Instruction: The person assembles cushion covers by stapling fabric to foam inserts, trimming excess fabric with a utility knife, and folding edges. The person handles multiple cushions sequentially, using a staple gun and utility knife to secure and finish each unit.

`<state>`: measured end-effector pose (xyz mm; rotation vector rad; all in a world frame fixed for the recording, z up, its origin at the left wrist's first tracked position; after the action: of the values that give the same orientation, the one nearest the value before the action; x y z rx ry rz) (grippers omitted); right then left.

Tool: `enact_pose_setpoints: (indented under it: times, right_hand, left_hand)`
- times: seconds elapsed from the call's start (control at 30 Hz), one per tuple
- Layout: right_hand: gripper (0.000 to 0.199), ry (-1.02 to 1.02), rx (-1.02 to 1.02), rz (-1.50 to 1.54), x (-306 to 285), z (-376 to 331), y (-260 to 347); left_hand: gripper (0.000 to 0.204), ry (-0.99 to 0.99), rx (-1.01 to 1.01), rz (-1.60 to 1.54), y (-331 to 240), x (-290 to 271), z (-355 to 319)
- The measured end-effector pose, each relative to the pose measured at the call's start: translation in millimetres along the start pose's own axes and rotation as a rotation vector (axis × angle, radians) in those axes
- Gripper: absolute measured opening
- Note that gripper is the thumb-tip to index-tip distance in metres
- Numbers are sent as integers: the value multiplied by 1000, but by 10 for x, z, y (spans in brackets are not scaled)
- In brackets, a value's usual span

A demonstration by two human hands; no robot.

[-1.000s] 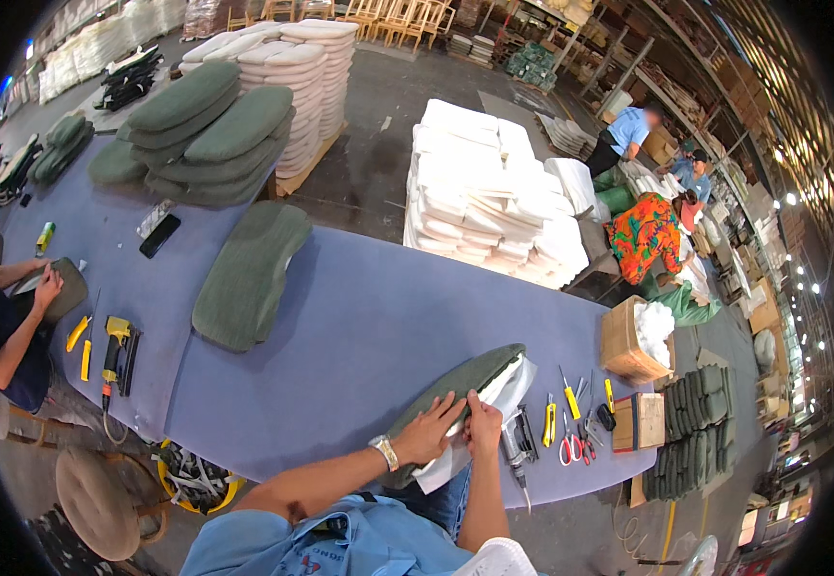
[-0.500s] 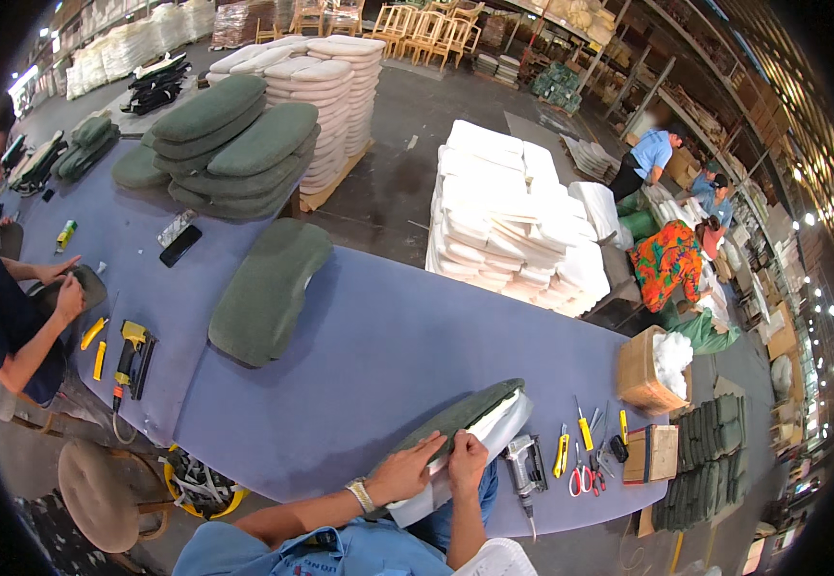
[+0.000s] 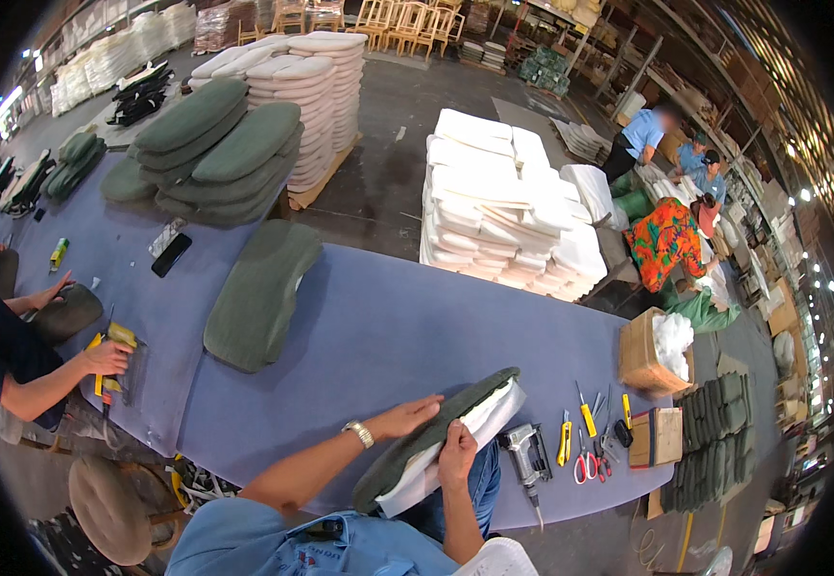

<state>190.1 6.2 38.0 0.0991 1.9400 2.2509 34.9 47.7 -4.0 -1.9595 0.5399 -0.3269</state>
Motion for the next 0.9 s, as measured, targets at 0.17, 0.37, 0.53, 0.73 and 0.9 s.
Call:
enact_pose_setpoints:
  times: [0.17,0.37,0.53,0.73,0.9]
  right_hand:
    - [38,100,10,13,119,135,-218]
    - [35,95,43,138,198,169,-392]
    - [35,120,47,209,236,121,-387]
    - [35,127,29,244,243,109,-353]
    - [37,147,-6,223,254,130,-380]
  left_hand:
    - [65,131,-201,-338,-59,101,400]
    - [63,145,-222,-380,-149,61,255]
    - [69,78,-226,-129,-173,-2,136]
    - [72,-68,-79,35,-193,43,39]
    - [73,-146,-95,140,-237,64,-72]
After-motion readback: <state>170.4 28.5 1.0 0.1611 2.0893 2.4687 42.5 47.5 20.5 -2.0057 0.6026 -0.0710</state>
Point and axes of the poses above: each hand's wrist, its own z-axis towards the middle knuckle, its own x-axis out of the palm, y = z × x, the point moved 4 cm from there along z, towards the middle knuckle, and after that the axes turned 14 degrees about -x, right-handed, at the moved point
